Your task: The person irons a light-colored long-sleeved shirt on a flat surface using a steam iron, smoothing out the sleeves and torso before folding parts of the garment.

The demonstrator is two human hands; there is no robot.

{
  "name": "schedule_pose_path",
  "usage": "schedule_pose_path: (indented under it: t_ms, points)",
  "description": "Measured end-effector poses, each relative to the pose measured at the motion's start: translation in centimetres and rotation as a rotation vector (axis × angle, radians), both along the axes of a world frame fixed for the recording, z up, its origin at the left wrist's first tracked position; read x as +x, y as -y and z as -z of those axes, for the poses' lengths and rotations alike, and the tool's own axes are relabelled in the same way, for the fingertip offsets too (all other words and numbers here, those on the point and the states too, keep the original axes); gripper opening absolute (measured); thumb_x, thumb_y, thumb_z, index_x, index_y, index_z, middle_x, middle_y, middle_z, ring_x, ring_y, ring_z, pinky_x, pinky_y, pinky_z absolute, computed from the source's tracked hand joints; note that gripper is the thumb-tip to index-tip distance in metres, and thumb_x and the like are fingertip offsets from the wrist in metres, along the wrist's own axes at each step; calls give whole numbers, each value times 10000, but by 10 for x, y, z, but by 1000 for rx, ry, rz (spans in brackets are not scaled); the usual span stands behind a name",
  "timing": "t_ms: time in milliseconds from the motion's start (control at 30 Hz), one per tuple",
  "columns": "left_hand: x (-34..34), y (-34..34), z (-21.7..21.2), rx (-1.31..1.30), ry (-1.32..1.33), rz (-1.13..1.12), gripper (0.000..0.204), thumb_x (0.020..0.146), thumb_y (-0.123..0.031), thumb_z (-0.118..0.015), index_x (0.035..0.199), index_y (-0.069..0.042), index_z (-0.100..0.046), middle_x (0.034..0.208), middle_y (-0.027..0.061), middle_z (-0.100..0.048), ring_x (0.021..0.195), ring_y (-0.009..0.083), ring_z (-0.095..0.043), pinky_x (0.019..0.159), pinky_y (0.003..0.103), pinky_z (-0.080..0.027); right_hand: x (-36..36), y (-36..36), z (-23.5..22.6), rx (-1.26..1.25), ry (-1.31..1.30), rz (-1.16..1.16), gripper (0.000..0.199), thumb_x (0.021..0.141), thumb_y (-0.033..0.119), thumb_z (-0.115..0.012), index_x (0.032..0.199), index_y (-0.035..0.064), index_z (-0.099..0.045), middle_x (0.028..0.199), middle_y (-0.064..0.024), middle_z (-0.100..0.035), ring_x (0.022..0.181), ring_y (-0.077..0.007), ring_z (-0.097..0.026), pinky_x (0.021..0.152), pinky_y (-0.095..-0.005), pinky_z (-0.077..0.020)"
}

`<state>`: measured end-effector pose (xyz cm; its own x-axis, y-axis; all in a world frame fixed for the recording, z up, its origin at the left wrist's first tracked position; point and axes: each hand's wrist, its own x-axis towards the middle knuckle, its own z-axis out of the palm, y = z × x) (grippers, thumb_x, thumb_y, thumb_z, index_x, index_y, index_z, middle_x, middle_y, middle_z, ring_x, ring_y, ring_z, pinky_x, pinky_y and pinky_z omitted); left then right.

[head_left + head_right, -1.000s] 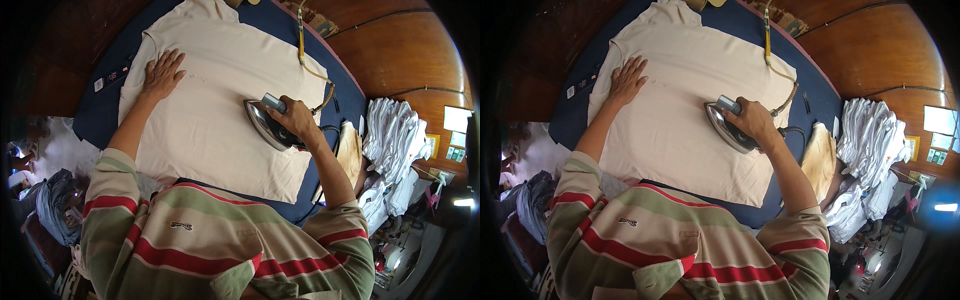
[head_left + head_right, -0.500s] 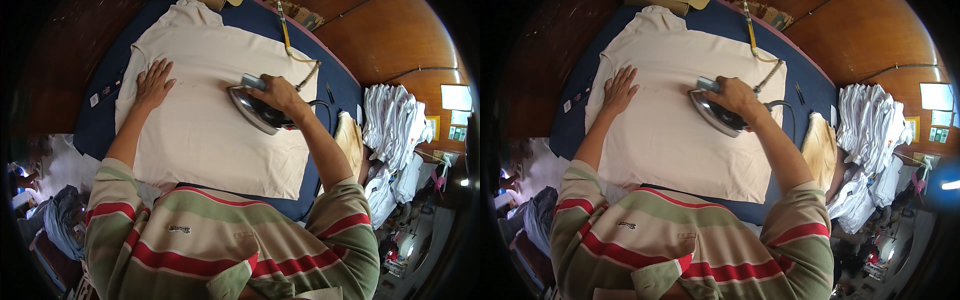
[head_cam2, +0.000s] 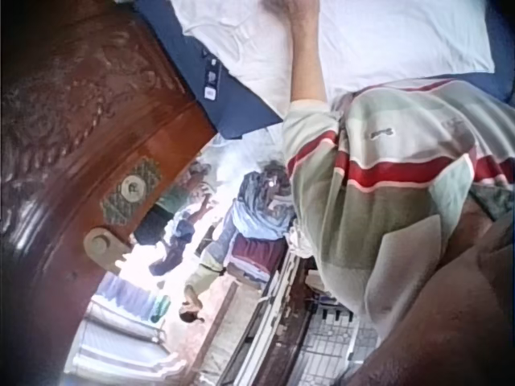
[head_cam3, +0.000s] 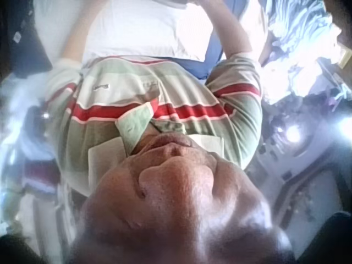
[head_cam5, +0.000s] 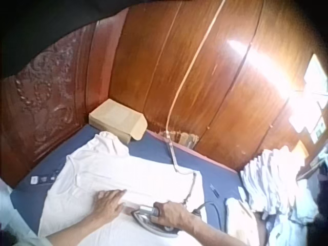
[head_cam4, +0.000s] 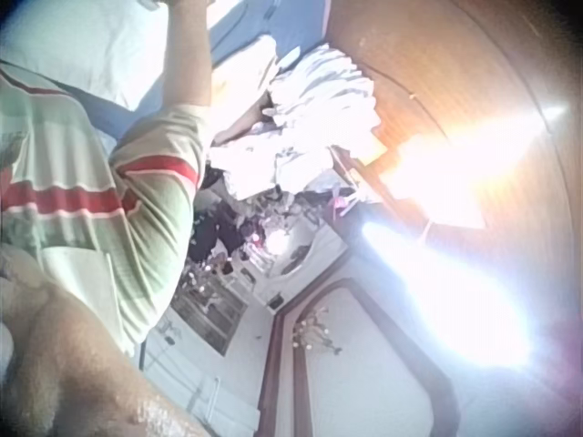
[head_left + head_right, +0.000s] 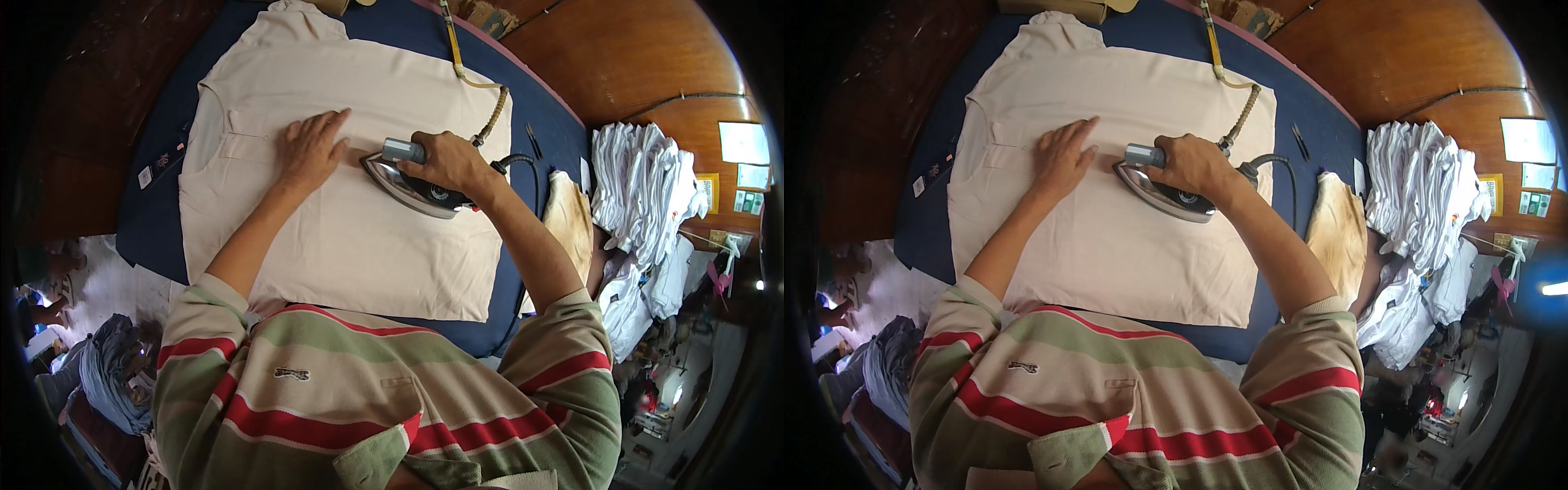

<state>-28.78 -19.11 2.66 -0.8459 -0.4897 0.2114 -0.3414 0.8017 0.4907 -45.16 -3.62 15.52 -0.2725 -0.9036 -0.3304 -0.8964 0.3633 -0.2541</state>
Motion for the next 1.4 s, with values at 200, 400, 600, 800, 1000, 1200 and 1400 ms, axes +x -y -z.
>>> schedule_pose_path:
  t_ms: [200, 400, 600, 800, 1000, 1200, 1400]
  points:
    - [4, -8, 8, -116, 265, 83, 613, 842, -402, -552, 1375, -178, -349, 1427, 26, -314, 1350, 188, -219, 1062, 470, -168, 0, -15, 2, -23, 9, 44, 459, 756, 451, -619, 896, 14, -632, 670, -180, -634, 667, -342, -636, 643, -409, -505]
    - [5, -8, 8, -86, 298, 102, 659, 820, -390, -576, 1388, -172, -323, 1445, 22, -282, 1362, 193, -193, 1063, 485, -159, 3, -1, 1, -33, 38, 128, 479, 771, 433, -616, 933, -17, -635, 707, -190, -648, 655, -310, -653, 632, -370, -508]
    - [11, 5, 19, 153, 10, 130, 671, 829, -301, -553, 1412, -116, -277, 1430, 101, -323, 1336, 239, -265, 1064, 425, -195, 10, -2, -2, 37, 54, 97, 474, 779, 431, -628, 976, 0, -629, 728, -191, -655, 698, -306, -664, 681, -362, -526]
    - [36, 48, 11, -142, -333, 8, 567, 890, -286, -493, 1386, -66, -330, 1357, 150, -431, 1268, 311, -383, 1044, 387, -283, 7, -17, -2, -20, -60, 109, 448, 725, 334, -685, 1023, 19, -573, 778, -191, -659, 742, -332, -658, 716, -405, -517]
    - [60, 77, 21, -305, 480, -281, 564, 924, -406, -426, 1430, -229, -255, 1488, 25, -232, 1374, 248, -180, 1062, 460, -201, -17, -28, -7, -1, -41, 240, 407, 722, 288, -677, 1026, 34, -582, 830, -216, -651, 801, -333, -652, 731, -400, -508]
    - [58, 76, 18, -306, 480, -249, 564, 930, -417, -406, 1436, -232, -238, 1498, 14, -206, 1378, 233, -171, 1071, 447, -191, -86, -97, 7, -99, -118, 528, 494, 688, 302, -692, 1077, 18, -583, 904, -231, -648, 862, -352, -638, 770, -395, -498]
    - [62, 81, 17, -281, 470, -221, 562, 933, -357, -424, 1441, -222, -226, 1500, 20, -202, 1381, 240, -166, 1074, 471, -197, -143, -145, 15, -154, -76, 706, 588, 672, 307, -678, 1139, -30, -557, 923, -258, -636, 900, -365, -627, 799, -405, -483]
